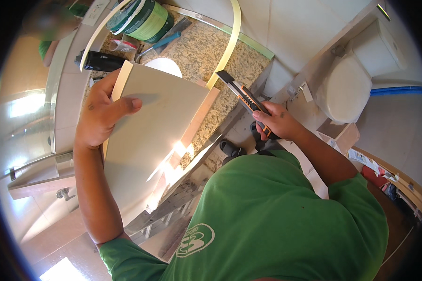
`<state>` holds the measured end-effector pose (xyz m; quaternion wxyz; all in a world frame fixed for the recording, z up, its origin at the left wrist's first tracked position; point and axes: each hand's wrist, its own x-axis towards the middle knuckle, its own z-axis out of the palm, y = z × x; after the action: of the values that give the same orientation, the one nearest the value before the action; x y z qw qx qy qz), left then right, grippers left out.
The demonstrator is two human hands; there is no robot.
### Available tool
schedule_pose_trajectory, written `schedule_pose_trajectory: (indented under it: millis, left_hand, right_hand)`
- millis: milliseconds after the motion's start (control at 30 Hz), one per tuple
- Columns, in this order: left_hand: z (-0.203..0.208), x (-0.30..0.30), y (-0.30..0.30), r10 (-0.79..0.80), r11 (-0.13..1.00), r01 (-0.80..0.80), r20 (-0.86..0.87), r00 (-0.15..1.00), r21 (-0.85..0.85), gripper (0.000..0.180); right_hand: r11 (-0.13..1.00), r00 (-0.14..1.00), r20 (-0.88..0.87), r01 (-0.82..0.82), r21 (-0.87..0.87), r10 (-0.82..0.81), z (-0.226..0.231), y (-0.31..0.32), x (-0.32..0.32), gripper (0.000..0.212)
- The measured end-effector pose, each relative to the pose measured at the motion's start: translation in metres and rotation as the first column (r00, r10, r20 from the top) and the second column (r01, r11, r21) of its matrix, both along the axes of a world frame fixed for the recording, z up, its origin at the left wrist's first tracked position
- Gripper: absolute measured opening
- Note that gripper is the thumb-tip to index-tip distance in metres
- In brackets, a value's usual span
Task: The person applies a strip of edge banding to a white board, uses a hammer to press it into place, trims the excess with a utility knife, and taps the edge again to secure it. The work is performed over a bathroom countertop with a sink and mirror visible.
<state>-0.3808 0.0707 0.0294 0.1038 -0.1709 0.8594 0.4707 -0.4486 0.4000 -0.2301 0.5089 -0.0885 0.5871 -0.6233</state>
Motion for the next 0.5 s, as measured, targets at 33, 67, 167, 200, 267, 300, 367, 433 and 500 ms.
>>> schedule_pose_trajectory:
  millis: [33,67,167,200,267,300,367,433,500]
  left_hand:
    - [0.0,0.0,-0.001,-0.001,1.0,0.001,0.002,1.0,-0.004,0.048]
    - [-0.001,0.0,-0.001,-0.003,1.0,0.003,0.003,1.0,0.001,0.048]
    - [-0.001,0.0,-0.003,0.002,1.0,-0.002,0.002,1.0,0.007,0.049]
    - [-0.001,0.0,-0.003,0.007,1.0,-0.007,0.0,1.0,0.007,0.049]
    - [-0.001,0.0,-0.003,0.01,1.0,-0.01,0.01,1.0,0.016,0.053]
    - [-0.001,0.0,-0.003,0.011,1.0,-0.011,0.015,1.0,0.02,0.055]
    - [-0.003,-0.001,-0.003,-0.004,0.999,0.005,-0.006,1.0,0.047,0.06]
    - [-0.005,-0.001,-0.004,-0.044,0.998,0.045,-0.042,0.998,0.036,0.064]
    - [-0.006,-0.003,-0.005,-0.11,0.994,0.109,-0.089,0.99,-0.015,0.069]
  right_hand:
    - [1.0,1.0,-0.014,-0.001,0.026,0.002,0.001,-0.001,0.001,0.025]
    - [0.997,0.995,-0.096,-0.033,0.066,0.039,0.002,-0.002,0.002,0.025]
    - [0.991,0.963,-0.254,-0.056,0.124,0.086,0.002,-0.007,0.007,0.027]
    - [0.994,0.961,-0.269,-0.038,0.103,0.064,0.001,-0.011,0.007,0.027]
    - [0.994,0.946,-0.316,-0.04,0.104,0.071,-0.002,-0.016,0.008,0.027]
    - [0.99,0.933,-0.346,-0.059,0.126,0.1,-0.003,-0.018,0.007,0.027]
    - [0.987,0.894,-0.428,-0.081,0.139,0.134,-0.003,-0.021,0.007,0.027]
    - [0.988,0.849,-0.509,-0.09,0.124,0.141,-0.002,-0.024,0.006,0.029]
    - [0.994,0.858,-0.501,-0.084,0.074,0.109,0.001,-0.027,0.006,0.031]
